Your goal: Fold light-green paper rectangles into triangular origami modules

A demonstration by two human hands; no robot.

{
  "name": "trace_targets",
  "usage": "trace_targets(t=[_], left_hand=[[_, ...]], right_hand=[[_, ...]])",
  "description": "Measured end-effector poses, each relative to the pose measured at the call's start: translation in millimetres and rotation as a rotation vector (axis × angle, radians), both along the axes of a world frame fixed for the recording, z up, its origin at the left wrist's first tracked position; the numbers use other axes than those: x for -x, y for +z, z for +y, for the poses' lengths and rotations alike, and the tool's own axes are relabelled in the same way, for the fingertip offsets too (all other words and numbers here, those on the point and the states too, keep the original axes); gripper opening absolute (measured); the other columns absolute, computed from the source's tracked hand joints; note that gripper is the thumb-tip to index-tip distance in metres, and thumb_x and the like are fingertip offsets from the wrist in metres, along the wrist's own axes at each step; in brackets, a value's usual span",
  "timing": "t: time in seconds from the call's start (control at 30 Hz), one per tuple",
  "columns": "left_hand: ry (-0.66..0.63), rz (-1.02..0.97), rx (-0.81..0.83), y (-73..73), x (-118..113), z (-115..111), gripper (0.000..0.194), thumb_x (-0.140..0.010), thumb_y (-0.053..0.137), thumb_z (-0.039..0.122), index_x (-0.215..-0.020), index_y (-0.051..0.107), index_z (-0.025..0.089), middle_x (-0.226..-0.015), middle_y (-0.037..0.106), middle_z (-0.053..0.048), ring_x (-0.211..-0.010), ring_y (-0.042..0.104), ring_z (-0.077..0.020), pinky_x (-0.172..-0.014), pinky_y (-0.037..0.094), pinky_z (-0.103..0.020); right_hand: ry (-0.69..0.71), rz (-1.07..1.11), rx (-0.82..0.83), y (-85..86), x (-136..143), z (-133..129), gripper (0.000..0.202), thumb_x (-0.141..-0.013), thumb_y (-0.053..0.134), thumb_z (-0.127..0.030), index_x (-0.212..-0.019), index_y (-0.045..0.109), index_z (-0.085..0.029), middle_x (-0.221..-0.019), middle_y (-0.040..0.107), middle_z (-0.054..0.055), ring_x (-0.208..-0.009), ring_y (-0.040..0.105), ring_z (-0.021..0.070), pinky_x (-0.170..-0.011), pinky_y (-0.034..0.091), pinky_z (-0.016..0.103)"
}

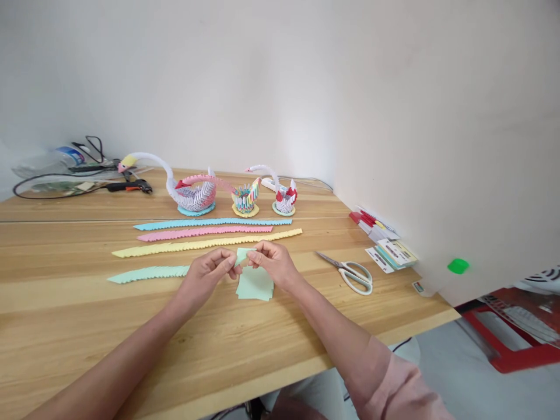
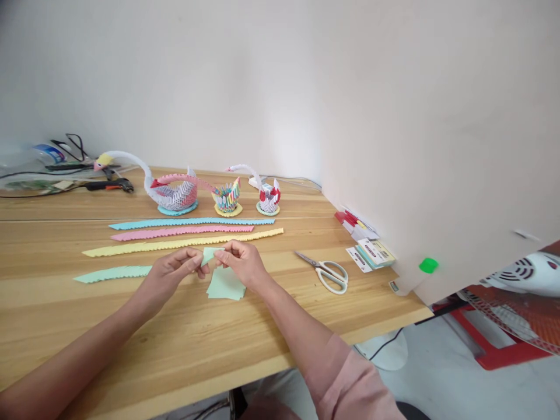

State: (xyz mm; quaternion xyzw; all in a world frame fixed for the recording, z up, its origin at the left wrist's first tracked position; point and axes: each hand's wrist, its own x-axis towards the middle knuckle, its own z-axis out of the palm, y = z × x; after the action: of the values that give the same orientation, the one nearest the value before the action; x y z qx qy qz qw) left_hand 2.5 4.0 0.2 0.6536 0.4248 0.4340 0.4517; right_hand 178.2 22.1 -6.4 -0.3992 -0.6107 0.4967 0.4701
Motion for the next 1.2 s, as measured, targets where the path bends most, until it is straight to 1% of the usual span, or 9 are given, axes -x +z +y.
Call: trace_targets(t=[0.07,0.23,0.33,0.47,0.53,0.67,0.87,1.03,1.2], left_hand=[[0.0,0.025,-0.011,0.8,-0.1,-0.8,0.026,-0.083,0.048,0.04,-0.072,0.058,0.019,-0.069,0.063,-0.002,-0.066,0.058,-0.0164,-0.068,0.046,-0.029],[0.029,0.085,0.009,0.0,-1.2,-0.4,0.023,-0.076,0.058,0.039,-0.067,0.058,0.018,-0.063,0.059,0.0,-0.059,0.053,-0.0137,-0.057,0.042,-0.024],[0.03,0.046,0.03,-0.3,-2.1,-0.1,0.026,-0.077,0.057,0.037,-0.06,0.055,0.017,-0.058,0.056,0.001,-0.056,0.05,-0.012,-0.056,0.04,-0.024],[0.023,-0.005,0.041,-1.0,-3.5,0.5,0.025,-0.076,0.057,0.037,-0.061,0.054,0.017,-0.056,0.053,0.002,-0.054,0.047,-0.0113,-0.054,0.039,-0.023],[0.014,-0.004,0.034,-2.2,-3.9,1.2,0.026,-0.077,0.056,0.038,-0.062,0.055,0.017,-0.058,0.053,0.002,-0.055,0.047,-0.0113,-0.055,0.039,-0.023],[-0.012,0.06,0.027,-6.0,-3.2,2.7,0.027,-0.078,0.055,0.041,-0.065,0.057,0.018,-0.062,0.054,0.001,-0.057,0.047,-0.0116,-0.057,0.038,-0.023],[-0.003,0.125,0.031,-10.3,-1.0,3.4,0.029,-0.077,0.055,0.044,-0.063,0.054,0.018,-0.056,0.045,0.004,-0.052,0.04,-0.0107,-0.05,0.033,-0.021],[0.016,0.142,0.026,-9.0,-1.4,1.9,0.027,-0.077,0.055,0.04,-0.061,0.053,0.018,-0.055,0.042,0.004,-0.051,0.038,-0.0098,-0.049,0.032,-0.021],[0.044,0.108,0.025,-3.9,-2.3,-1.2,0.028,-0.078,0.053,0.04,-0.061,0.052,0.018,-0.059,0.048,0.002,-0.056,0.044,-0.0122,-0.054,0.037,-0.023]], right_hand=[[-0.009,-0.013,-0.014,1.2,-0.1,-0.8,0.023,-0.073,0.063,-0.038,-0.068,0.056,-0.017,-0.061,0.059,-0.002,-0.057,0.051,0.0095,-0.059,0.041,0.023],[0.05,-0.01,-0.021,2.7,0.2,-2.9,0.022,-0.078,0.059,-0.036,-0.068,0.059,-0.016,-0.065,0.061,0.001,-0.06,0.052,0.0093,-0.061,0.042,0.023],[0.093,0.038,0.004,1.1,0.8,-2.5,0.025,-0.08,0.056,-0.039,-0.071,0.06,-0.015,-0.068,0.062,0.002,-0.062,0.053,0.0094,-0.063,0.043,0.023],[0.133,0.024,0.059,-2.2,2.8,-1.1,0.027,-0.072,0.063,-0.042,-0.074,0.058,-0.016,-0.07,0.061,0.0,-0.061,0.054,0.0096,-0.062,0.043,0.024],[0.125,-0.013,0.041,-2.4,3.7,-1.0,0.027,-0.069,0.067,-0.04,-0.071,0.055,-0.016,-0.068,0.06,-0.001,-0.06,0.053,0.0094,-0.061,0.042,0.023],[0.072,-0.042,-0.015,0.9,3.4,-1.8,0.022,-0.073,0.062,-0.036,-0.069,0.053,-0.017,-0.066,0.059,-0.002,-0.059,0.051,0.009,-0.061,0.042,0.023],[0.055,-0.02,0.0,1.3,2.1,-1.2,0.023,-0.075,0.059,-0.037,-0.066,0.053,-0.017,-0.065,0.06,-0.001,-0.059,0.052,0.0093,-0.061,0.043,0.023],[0.002,0.034,0.007,3.5,-0.1,-0.4,0.021,-0.075,0.06,-0.038,-0.072,0.057,-0.017,-0.068,0.06,0.0,-0.061,0.053,0.0102,-0.064,0.044,0.024],[-0.003,0.045,-0.05,6.7,-1.5,-2.5,0.019,-0.076,0.059,-0.035,-0.069,0.056,-0.018,-0.064,0.058,-0.001,-0.062,0.052,0.0105,-0.064,0.044,0.024]])
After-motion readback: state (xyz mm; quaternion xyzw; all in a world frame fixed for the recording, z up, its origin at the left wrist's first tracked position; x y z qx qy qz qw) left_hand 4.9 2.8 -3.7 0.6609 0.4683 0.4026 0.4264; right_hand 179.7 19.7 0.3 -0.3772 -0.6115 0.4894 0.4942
